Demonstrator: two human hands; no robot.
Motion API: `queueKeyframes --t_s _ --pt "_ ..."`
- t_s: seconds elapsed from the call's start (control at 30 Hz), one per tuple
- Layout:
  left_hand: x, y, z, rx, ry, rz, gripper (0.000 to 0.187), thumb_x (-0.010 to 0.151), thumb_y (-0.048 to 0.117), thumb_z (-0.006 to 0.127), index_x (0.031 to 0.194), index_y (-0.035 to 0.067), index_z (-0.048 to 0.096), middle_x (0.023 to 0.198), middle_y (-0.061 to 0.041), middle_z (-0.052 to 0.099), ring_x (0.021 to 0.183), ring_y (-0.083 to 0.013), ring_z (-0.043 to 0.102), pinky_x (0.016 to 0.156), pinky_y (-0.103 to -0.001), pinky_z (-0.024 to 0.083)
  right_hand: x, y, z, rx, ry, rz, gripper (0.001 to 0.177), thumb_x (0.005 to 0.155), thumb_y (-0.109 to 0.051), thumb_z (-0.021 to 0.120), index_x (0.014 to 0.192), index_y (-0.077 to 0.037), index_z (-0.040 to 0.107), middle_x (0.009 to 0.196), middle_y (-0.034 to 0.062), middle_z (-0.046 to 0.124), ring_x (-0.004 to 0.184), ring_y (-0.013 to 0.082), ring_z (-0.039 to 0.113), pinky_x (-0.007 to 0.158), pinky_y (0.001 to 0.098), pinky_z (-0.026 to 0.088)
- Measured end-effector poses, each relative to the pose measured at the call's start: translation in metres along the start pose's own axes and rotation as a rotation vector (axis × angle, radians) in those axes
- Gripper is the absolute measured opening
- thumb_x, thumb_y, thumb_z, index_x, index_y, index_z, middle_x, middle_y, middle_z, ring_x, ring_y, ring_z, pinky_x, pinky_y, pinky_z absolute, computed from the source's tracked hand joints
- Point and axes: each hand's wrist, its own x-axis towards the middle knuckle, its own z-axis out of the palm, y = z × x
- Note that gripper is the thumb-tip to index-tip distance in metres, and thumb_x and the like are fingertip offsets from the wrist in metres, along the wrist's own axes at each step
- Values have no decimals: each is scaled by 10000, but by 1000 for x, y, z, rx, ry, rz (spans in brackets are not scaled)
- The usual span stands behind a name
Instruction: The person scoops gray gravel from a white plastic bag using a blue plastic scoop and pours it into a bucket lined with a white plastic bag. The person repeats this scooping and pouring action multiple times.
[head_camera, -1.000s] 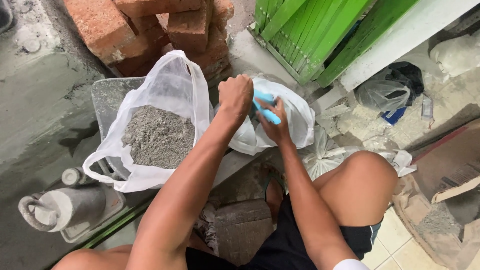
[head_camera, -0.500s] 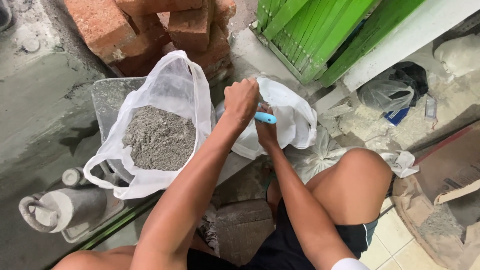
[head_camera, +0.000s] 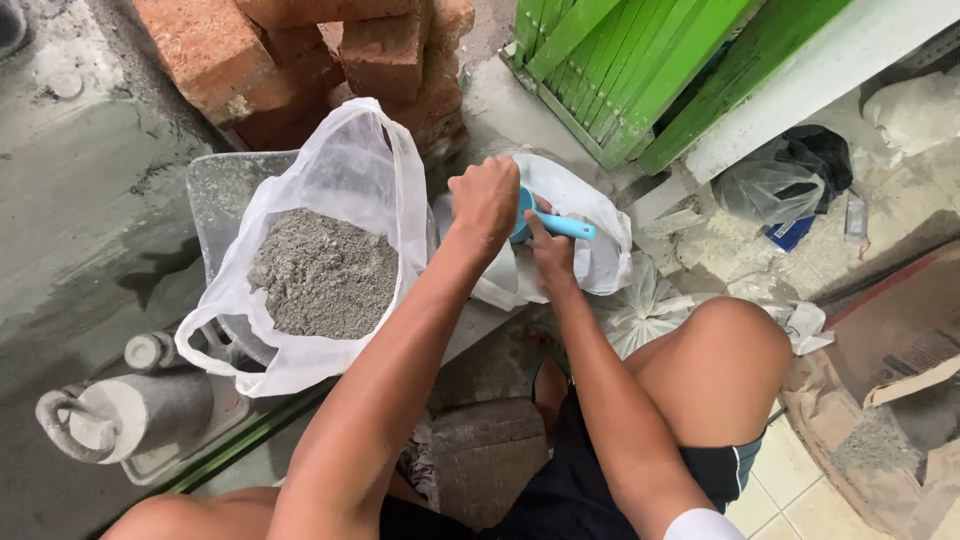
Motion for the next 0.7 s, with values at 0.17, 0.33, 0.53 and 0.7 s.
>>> queueKeyframes --t_s 0.17,0.33,0.53,0.7 --pt "5 -9 11 52 42 0 302 776 111 844 1050 50 732 840 -87 710 809 -355 764 733 -571 578 -22 -38 11 159 -30 64 475 942 -259 801 1350 -105 615 1232 161 629 1165 339 611 864 566 590" --pt "-3 -3 -17 56 117 -14 274 804 58 813 1059 37 714 927 -114 679 864 -375 727 711 -593 576 -12 -22 -7 236 -67 101 622 968 -275 801 1499 -124 514 1422 255 524 1293 480 545 958 673 541" --pt "-3 -10 -16 -20 147 -46 198 848 2 757 1034 -31 697 1038 -163 552 937 -422 638 704 -621 581 -37 -56 -28 202 -120 100 623 992 -330 740 1544 -192 487 1461 272 499 1321 514 506 1004 748 462" --pt "-3 -21 -24 16 108 -105 191 847 -44 734 1035 -13 726 1093 -138 511 1015 -383 583 718 -567 610 -48 -70 -63 308 -80 106 550 995 -249 708 1506 -149 530 1378 312 530 1266 547 541 967 729 536"
